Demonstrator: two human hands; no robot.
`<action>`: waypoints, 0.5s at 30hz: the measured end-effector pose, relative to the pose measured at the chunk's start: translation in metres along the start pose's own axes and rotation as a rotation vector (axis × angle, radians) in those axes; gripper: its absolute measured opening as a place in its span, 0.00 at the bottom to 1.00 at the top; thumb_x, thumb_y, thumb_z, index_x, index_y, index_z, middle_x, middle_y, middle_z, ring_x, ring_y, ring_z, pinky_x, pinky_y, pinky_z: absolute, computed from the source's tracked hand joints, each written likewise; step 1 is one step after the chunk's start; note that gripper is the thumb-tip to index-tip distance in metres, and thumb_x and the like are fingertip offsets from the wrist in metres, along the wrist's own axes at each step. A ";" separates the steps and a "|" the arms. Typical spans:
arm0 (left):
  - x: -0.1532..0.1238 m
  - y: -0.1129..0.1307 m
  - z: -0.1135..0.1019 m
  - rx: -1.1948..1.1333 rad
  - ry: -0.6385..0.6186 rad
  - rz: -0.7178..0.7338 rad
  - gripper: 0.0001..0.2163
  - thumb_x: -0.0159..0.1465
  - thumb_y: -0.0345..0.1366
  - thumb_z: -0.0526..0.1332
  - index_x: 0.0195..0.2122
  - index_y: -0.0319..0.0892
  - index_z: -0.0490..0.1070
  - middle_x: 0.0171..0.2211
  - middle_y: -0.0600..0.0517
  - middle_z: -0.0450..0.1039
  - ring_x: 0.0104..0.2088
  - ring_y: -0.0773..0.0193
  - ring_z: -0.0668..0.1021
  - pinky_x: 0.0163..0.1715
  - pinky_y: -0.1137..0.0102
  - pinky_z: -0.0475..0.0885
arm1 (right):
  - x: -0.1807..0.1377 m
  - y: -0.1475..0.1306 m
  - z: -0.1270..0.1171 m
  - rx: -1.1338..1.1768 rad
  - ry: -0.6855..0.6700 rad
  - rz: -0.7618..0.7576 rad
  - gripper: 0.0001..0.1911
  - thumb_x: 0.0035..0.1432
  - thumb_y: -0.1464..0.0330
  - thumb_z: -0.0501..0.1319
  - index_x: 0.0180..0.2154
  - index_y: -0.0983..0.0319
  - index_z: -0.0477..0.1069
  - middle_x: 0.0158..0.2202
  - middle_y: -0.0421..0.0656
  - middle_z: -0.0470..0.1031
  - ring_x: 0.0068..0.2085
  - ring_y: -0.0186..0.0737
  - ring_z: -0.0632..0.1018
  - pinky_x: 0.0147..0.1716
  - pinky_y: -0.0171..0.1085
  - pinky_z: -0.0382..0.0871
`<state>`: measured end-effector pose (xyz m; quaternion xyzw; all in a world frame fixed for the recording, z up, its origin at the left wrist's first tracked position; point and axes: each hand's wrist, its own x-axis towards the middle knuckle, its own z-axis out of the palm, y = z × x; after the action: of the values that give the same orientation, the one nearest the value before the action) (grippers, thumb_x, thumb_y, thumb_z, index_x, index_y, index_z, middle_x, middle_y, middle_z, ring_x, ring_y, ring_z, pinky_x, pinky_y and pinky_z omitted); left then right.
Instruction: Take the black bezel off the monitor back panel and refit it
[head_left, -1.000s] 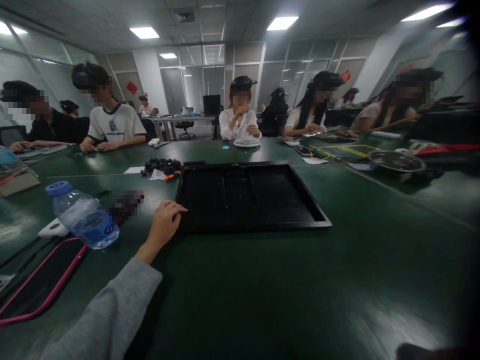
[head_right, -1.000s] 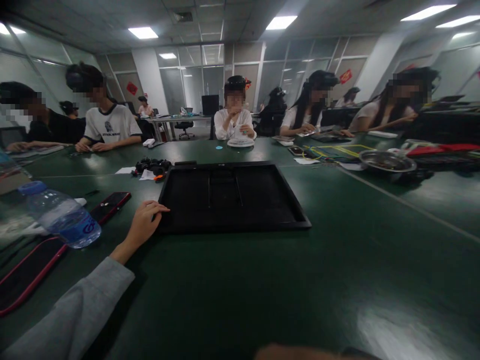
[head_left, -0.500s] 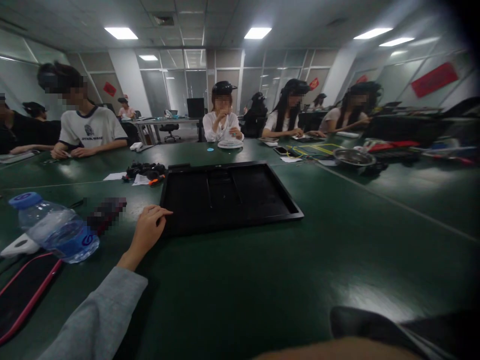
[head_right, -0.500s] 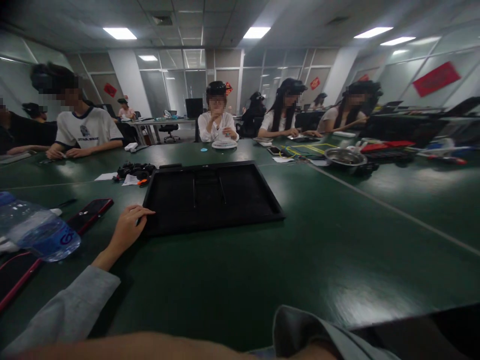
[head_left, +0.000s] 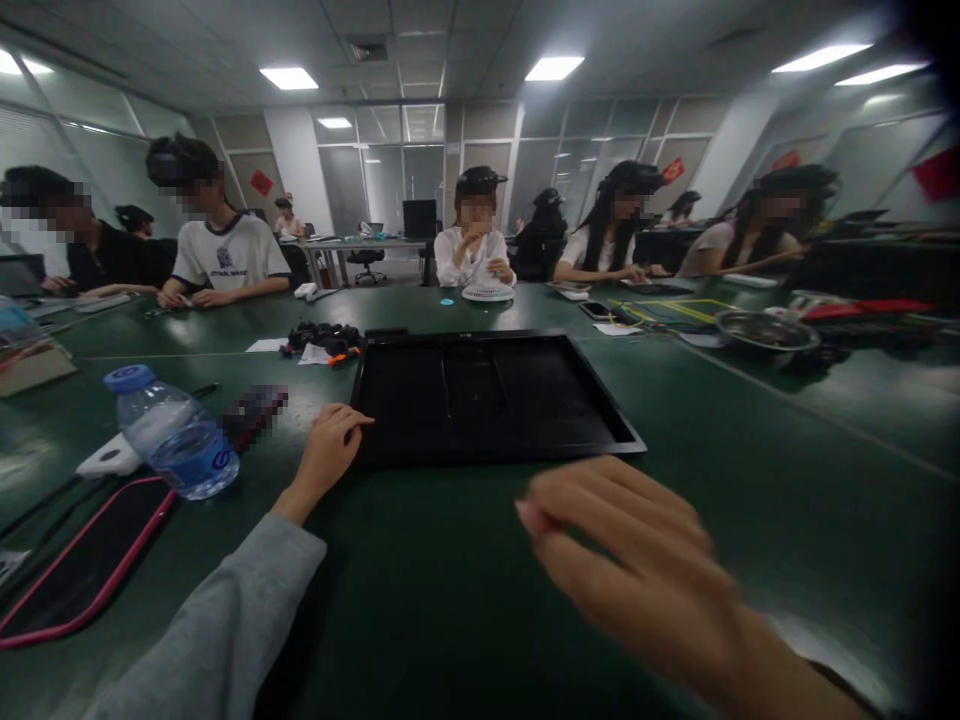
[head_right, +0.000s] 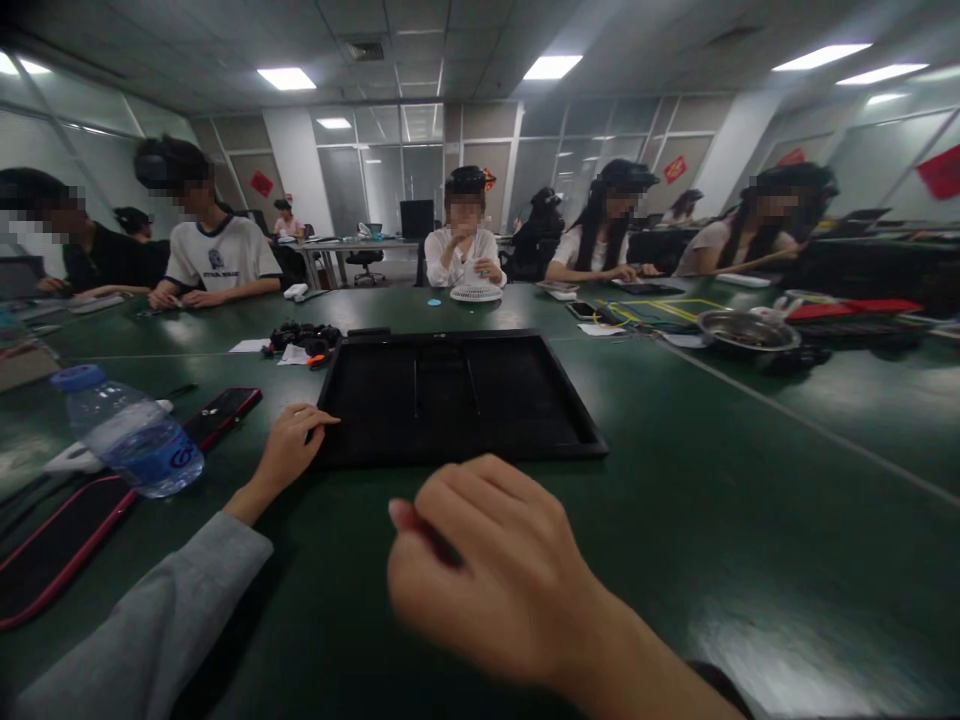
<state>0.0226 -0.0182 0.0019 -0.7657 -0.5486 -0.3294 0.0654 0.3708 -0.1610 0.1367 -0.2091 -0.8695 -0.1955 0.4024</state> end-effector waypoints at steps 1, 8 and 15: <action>0.000 0.000 0.000 0.000 -0.001 0.003 0.14 0.66 0.30 0.55 0.45 0.45 0.80 0.44 0.47 0.80 0.51 0.50 0.73 0.54 0.53 0.69 | 0.002 0.012 0.007 -0.029 -0.002 -0.023 0.08 0.65 0.77 0.58 0.35 0.60 0.71 0.33 0.42 0.75 0.34 0.34 0.74 0.35 0.35 0.70; -0.001 -0.005 0.003 -0.006 -0.004 0.000 0.13 0.66 0.30 0.55 0.44 0.46 0.80 0.44 0.48 0.80 0.52 0.51 0.73 0.55 0.53 0.67 | -0.024 0.056 0.043 -0.199 -0.133 0.007 0.20 0.64 0.78 0.57 0.57 0.62 0.68 0.52 0.53 0.74 0.54 0.47 0.75 0.50 0.46 0.71; 0.003 0.028 -0.011 0.028 0.095 -0.086 0.14 0.69 0.35 0.54 0.49 0.46 0.78 0.49 0.47 0.80 0.54 0.49 0.74 0.58 0.48 0.61 | -0.053 0.077 0.073 -0.107 -0.335 0.127 0.24 0.64 0.80 0.52 0.58 0.60 0.70 0.52 0.53 0.74 0.51 0.47 0.75 0.47 0.46 0.72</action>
<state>0.0432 -0.0322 0.0195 -0.7240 -0.5817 -0.3601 0.0879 0.3968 -0.0709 0.0653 -0.3143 -0.8978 -0.1782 0.2520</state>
